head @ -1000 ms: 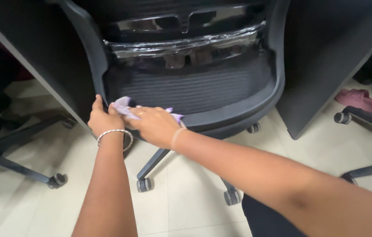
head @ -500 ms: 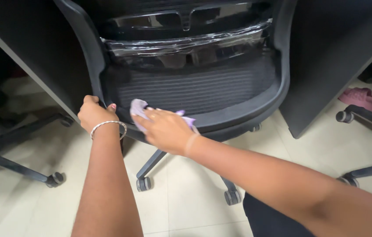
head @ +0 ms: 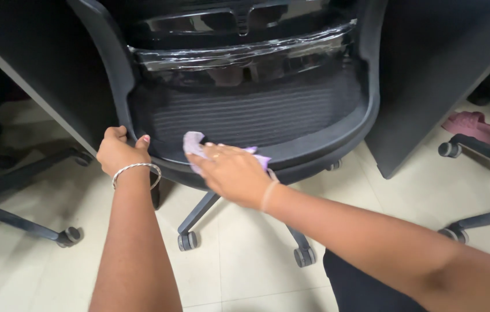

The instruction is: Cleaning an office chair and a keyboard using a cloth.

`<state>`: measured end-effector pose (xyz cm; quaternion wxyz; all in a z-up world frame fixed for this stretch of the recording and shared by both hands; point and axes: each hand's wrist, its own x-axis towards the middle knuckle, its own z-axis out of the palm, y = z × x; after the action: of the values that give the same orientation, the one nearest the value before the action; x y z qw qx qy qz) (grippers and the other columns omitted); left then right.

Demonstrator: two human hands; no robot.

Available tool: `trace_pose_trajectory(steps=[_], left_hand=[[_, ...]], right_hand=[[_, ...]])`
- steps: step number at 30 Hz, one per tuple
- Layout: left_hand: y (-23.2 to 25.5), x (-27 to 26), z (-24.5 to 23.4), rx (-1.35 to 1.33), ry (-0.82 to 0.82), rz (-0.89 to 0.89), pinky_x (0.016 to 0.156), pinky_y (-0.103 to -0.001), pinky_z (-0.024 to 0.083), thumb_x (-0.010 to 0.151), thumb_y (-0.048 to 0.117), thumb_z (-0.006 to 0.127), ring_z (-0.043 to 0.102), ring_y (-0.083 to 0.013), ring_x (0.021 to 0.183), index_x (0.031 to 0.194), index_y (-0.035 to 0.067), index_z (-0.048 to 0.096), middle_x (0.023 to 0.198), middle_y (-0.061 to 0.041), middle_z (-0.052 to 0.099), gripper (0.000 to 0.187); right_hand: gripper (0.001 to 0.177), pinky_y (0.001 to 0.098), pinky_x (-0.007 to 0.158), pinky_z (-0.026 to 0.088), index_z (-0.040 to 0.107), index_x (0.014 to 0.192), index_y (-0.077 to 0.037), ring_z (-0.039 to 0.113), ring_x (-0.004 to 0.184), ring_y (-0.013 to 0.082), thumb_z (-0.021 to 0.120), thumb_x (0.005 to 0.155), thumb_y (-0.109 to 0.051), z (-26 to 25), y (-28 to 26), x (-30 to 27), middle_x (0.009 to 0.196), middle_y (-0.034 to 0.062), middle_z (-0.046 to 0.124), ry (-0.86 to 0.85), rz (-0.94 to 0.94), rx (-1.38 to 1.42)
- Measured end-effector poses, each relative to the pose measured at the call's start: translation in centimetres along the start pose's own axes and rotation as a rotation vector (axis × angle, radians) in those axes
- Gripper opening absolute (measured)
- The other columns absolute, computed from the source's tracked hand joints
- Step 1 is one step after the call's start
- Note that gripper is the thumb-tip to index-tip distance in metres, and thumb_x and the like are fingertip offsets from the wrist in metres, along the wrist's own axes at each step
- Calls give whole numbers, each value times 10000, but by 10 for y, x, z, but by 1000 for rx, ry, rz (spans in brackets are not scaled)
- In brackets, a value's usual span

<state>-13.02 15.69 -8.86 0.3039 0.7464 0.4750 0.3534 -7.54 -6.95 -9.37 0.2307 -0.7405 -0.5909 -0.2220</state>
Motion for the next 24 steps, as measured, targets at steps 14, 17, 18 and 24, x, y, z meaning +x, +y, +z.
trace_pose_trajectory(steps=[14, 17, 18, 24], left_hand=[[2, -27, 8, 66, 84, 212, 1000, -449, 483, 872, 134, 791, 608, -367, 1183, 1305, 16, 623, 1307, -189, 651, 479], [6, -65, 18, 52, 121, 459, 1074, -507, 371, 946, 73, 652, 450, -407, 1324, 1435, -32, 518, 1472, -248, 533, 518], [10, -80, 22, 53, 130, 615, 1113, -544, 294, 972, 61, 587, 357, -419, 1400, 1478, -45, 476, 1550, -270, 471, 528], [12, -108, 43, 117, -119, 587, 1248, -590, 63, 1094, 283, 384, 326, -312, 1508, 1490, 40, 506, 1553, -137, 500, 480]], right_hand=[[428, 480, 962, 516, 632, 1347, -128, 672, 1093, 384, 595, 920, -140, -15, 5, 0, 1262, 189, 686, -111, 137, 171], [419, 485, 980, 505, 642, 1329, -108, 655, 1134, 388, 616, 912, -136, -11, 10, -10, 1286, 204, 668, -37, 72, 138], [413, 491, 989, 494, 642, 1327, -103, 647, 1151, 385, 623, 916, -136, -9, 11, -10, 1286, 205, 663, -60, 86, 162], [270, 478, 1021, 464, 671, 1161, -60, 542, 1315, 395, 641, 916, -170, -4, 20, -15, 1365, 220, 618, 44, 49, 114]])
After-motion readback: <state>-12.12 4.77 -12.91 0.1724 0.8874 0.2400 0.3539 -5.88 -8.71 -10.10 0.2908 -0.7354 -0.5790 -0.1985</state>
